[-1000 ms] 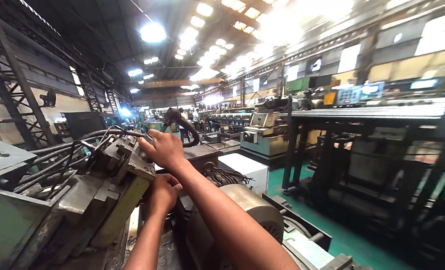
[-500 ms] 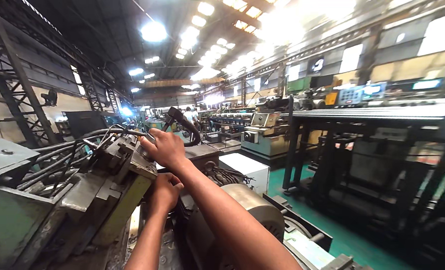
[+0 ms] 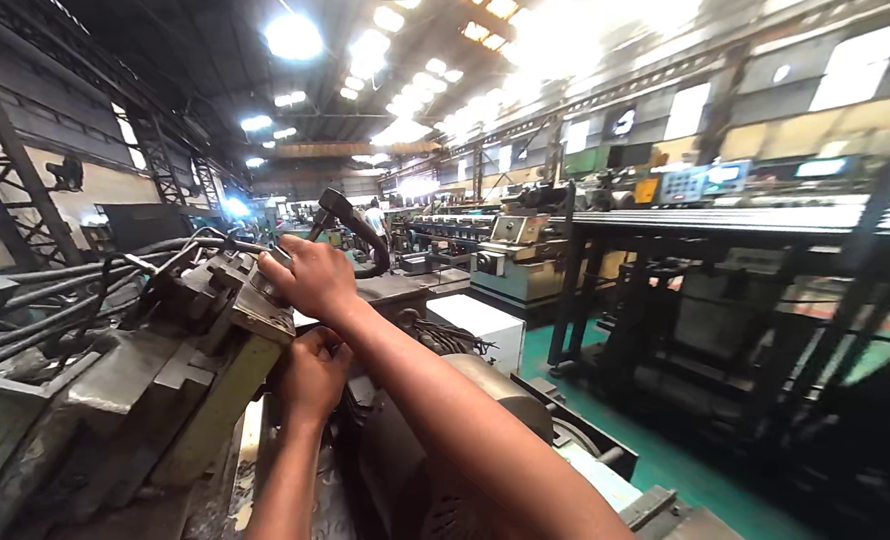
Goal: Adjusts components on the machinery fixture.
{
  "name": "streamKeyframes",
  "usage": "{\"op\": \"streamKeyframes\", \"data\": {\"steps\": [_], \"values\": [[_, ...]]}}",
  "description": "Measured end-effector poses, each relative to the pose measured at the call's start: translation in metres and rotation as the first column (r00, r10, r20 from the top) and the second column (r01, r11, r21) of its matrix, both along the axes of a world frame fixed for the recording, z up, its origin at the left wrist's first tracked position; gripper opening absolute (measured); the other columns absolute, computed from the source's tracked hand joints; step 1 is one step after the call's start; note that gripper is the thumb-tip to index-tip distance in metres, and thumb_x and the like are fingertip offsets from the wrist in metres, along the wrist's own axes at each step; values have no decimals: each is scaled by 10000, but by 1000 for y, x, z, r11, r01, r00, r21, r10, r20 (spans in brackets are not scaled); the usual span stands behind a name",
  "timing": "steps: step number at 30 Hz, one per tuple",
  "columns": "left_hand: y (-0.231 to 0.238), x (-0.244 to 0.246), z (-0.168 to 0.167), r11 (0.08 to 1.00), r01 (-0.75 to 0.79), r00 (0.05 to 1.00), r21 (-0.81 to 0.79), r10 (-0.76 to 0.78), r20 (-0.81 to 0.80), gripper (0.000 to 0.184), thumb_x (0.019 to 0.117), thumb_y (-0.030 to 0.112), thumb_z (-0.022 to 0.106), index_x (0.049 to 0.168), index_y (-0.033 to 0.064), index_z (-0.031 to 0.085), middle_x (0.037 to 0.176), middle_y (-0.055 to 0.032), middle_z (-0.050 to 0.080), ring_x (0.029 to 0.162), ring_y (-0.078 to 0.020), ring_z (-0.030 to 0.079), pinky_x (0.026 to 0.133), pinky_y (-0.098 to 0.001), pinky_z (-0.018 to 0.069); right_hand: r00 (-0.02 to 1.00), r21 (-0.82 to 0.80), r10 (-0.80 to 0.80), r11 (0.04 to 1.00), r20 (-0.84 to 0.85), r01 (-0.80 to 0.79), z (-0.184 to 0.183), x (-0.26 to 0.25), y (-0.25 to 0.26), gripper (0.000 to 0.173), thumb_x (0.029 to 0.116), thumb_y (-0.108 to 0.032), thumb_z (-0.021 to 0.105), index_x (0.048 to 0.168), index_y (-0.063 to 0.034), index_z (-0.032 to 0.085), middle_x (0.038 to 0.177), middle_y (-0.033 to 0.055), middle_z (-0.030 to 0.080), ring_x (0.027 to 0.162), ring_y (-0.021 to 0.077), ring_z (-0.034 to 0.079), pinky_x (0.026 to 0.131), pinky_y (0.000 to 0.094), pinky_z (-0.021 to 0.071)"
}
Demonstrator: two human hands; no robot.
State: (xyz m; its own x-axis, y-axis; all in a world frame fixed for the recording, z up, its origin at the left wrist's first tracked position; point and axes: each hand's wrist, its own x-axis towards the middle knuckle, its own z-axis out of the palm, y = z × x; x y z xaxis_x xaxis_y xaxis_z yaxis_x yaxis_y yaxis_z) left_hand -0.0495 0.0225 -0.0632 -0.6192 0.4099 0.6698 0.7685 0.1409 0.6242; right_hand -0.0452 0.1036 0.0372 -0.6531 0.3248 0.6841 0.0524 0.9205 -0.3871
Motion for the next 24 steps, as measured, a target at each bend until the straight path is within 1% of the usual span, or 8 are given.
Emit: {"op": "streamKeyframes", "data": {"steps": [3,6,8,10,12,14,18,24], "values": [[2,-6,-15,997,-63,946,52,76,-316,199,858,173,701,739,18,667,541,-69,510,501,-240,501,523,-493,410,1000,-14,-4,1000,-7,4,-1,1,-2,377,1074,-392,489,1093,-84,705,973,169,722,984,379,701,761,613,517],[-2,-10,-18,995,-99,882,-13,82,-463,253,802,215,727,676,15,636,533,-111,527,502,-314,544,509,-530,412,1000,-18,-1,1000,-20,0,-1,0,-3,368,1069,-388,505,1088,-81,707,966,167,724,985,376,702,762,609,516],[-9,-3,-6,968,-123,921,-217,30,-388,227,855,169,793,734,16,679,609,-151,603,615,-363,616,606,-583,452,1000,-12,1,1000,-7,-1,0,1,-3,368,1071,-392,504,1071,-80,698,962,161,722,984,366,703,769,597,519],[-11,4,11,884,-145,971,-445,41,-235,202,940,212,773,846,39,728,761,-176,681,800,-386,666,752,-608,487,1000,-24,6,1000,6,-6,1,2,-5,365,1074,-386,503,1107,-84,705,989,164,730,1004,368,702,794,602,521],[-8,7,21,811,-149,987,-565,87,-135,211,977,264,736,938,57,746,893,-190,709,932,-400,675,836,-619,497,1000,-30,5,1000,-2,-5,0,2,-5,356,1071,-387,503,1108,-97,706,984,157,733,991,365,706,783,604,523],[-7,10,23,802,-163,986,-574,117,-117,216,988,265,721,956,54,750,930,-202,716,960,-410,679,846,-626,498,1000,-37,6,999,-16,-7,-1,2,-6,357,1068,-386,509,1109,-95,712,979,162,735,986,370,708,781,611,522],[-7,9,19,839,-182,981,-513,120,-152,221,994,231,709,892,38,741,861,-206,707,894,-417,682,788,-632,498,1000,-23,-7,1000,-25,7,0,3,-7,359,1067,-386,517,1083,-82,707,960,157,734,975,362,710,790,605,517],[-7,5,17,853,-161,985,-496,103,-142,226,1005,199,693,879,12,711,819,-204,679,838,-411,663,753,-630,486,1000,-31,1,1000,-21,-1,0,5,-7,361,1070,-388,506,1103,-89,706,972,145,737,982,349,711,790,593,519]]}}
